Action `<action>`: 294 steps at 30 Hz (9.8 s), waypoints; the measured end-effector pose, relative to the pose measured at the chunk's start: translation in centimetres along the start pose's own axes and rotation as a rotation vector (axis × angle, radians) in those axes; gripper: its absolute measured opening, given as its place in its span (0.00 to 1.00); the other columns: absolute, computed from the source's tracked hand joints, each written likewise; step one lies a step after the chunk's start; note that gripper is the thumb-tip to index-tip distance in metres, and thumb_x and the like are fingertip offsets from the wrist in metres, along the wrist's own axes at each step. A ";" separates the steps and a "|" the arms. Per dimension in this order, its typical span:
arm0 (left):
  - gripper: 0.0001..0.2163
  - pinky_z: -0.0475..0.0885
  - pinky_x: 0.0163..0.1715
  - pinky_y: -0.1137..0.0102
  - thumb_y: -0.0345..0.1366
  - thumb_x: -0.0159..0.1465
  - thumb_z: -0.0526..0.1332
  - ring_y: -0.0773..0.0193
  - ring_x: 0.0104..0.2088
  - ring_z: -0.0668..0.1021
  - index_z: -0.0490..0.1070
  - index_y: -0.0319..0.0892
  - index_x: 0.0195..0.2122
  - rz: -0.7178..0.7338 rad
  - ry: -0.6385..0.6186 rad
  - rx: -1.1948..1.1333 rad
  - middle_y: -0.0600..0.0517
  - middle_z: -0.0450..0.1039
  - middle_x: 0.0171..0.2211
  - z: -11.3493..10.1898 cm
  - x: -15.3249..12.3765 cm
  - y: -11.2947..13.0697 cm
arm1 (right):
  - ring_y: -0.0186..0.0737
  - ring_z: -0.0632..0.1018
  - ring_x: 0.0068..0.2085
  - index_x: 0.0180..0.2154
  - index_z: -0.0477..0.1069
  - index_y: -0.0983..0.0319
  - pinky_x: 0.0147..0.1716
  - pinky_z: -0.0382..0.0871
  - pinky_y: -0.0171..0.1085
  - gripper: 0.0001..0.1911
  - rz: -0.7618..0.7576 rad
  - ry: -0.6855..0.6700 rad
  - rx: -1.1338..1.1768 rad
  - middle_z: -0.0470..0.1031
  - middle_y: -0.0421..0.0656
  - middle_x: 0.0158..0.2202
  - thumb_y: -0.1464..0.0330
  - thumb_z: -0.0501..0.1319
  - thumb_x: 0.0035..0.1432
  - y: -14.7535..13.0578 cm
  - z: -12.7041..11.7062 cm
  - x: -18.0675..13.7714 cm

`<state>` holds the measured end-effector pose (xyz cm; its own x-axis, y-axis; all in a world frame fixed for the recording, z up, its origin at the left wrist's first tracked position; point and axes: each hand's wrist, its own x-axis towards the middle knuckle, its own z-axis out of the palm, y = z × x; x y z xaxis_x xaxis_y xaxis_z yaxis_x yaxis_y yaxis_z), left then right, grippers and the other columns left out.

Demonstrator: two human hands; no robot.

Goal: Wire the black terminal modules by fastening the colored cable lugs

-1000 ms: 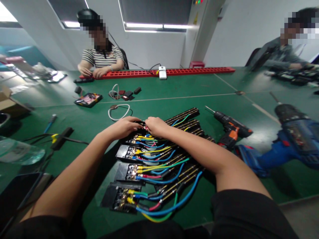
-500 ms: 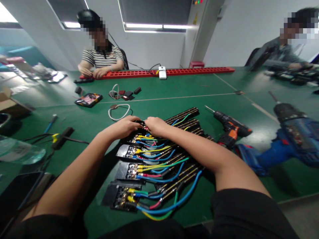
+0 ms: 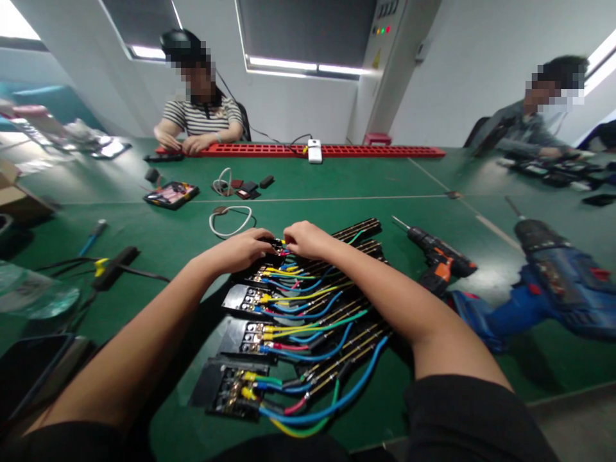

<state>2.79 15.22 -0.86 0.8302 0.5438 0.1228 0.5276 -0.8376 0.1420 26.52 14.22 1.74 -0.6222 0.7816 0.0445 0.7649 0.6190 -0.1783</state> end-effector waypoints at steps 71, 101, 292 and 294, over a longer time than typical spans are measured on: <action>0.15 0.69 0.56 0.60 0.26 0.64 0.59 0.55 0.52 0.75 0.79 0.45 0.48 0.034 0.036 -0.095 0.46 0.75 0.51 -1.0 0.2 0.2 | 0.39 0.75 0.39 0.38 0.83 0.64 0.41 0.65 0.34 0.08 0.014 -0.094 0.125 0.78 0.48 0.38 0.68 0.65 0.60 1.9 1.1 1.2; 0.14 0.73 0.49 0.62 0.35 0.64 0.58 0.56 0.46 0.80 0.80 0.43 0.47 -0.153 0.202 -0.093 0.47 0.81 0.44 -0.1 1.3 1.7 | 0.34 0.69 0.30 0.35 0.80 0.66 0.31 0.59 0.33 0.09 0.118 -0.102 0.401 0.74 0.40 0.28 0.68 0.64 0.56 1.8 0.9 0.8; 0.16 0.68 0.51 0.63 0.34 0.70 0.57 0.56 0.46 0.72 0.77 0.47 0.55 0.030 -0.028 0.073 0.46 0.72 0.51 -0.2 0.6 0.8 | 0.32 0.61 0.25 0.22 0.71 0.62 0.26 0.52 0.35 0.03 0.207 -0.428 0.370 0.59 0.34 0.19 0.70 0.60 0.44 2.0 1.0 4.3; 0.16 0.68 0.51 0.63 0.34 0.70 0.57 0.56 0.45 0.72 0.77 0.48 0.55 0.022 -0.027 0.065 0.47 0.73 0.51 -0.2 0.6 0.7 | 0.32 0.61 0.25 0.22 0.70 0.62 0.26 0.52 0.35 0.03 0.213 -0.432 0.367 0.59 0.34 0.20 0.70 0.60 0.44 2.0 0.9 4.3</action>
<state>3.61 14.91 -0.46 0.8459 0.5243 0.0982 0.5189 -0.8514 0.0759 25.20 18.74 0.67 -0.5320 0.7359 -0.4187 0.8204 0.3256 -0.4701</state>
